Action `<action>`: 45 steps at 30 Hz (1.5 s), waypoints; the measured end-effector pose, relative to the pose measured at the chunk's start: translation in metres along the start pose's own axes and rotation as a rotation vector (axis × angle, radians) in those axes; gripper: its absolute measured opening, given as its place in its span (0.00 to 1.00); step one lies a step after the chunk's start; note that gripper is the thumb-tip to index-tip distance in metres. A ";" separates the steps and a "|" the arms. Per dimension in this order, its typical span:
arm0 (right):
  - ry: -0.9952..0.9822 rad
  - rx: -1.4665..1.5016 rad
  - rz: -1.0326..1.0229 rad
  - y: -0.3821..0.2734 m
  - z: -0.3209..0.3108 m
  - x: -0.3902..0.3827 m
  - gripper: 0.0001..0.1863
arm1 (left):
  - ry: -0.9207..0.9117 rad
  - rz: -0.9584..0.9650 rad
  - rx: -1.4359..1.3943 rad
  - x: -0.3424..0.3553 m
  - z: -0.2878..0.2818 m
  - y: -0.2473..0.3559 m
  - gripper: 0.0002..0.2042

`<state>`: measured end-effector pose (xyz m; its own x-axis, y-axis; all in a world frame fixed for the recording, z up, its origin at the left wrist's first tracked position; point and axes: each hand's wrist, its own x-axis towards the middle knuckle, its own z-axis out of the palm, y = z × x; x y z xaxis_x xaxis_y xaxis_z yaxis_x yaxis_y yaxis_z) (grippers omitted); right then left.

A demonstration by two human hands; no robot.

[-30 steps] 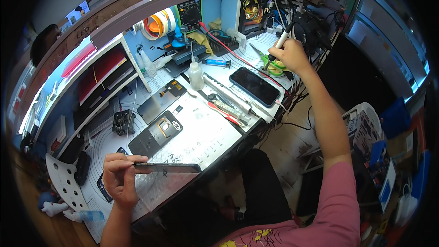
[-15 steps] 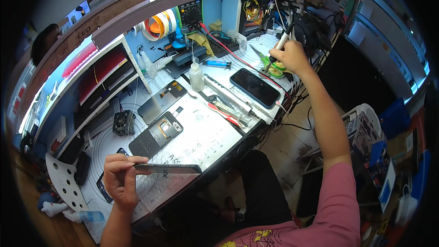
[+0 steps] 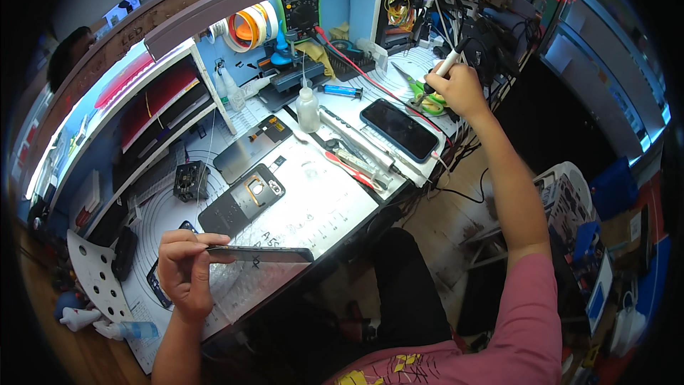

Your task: The person uses a soldering iron to apply heat to the internal circuitry of a phone screen by hand on a repair bench.

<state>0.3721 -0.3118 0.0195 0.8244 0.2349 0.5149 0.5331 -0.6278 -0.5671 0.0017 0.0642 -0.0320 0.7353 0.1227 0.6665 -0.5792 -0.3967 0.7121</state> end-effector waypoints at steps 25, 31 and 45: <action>-0.126 -0.146 -0.519 0.028 0.017 -0.026 0.24 | -0.001 0.000 0.035 -0.001 -0.001 0.001 0.06; -0.044 0.010 -0.490 0.032 0.017 -0.032 0.23 | 0.009 -0.005 0.024 0.000 0.002 0.000 0.05; -0.103 -0.132 -0.510 0.023 0.028 -0.025 0.22 | 0.006 -0.002 0.023 0.001 0.001 0.000 0.05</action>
<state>0.3693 -0.3109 -0.0241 0.4845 0.6019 0.6348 0.8481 -0.5011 -0.1721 0.0021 0.0635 -0.0315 0.7346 0.1288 0.6661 -0.5693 -0.4171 0.7085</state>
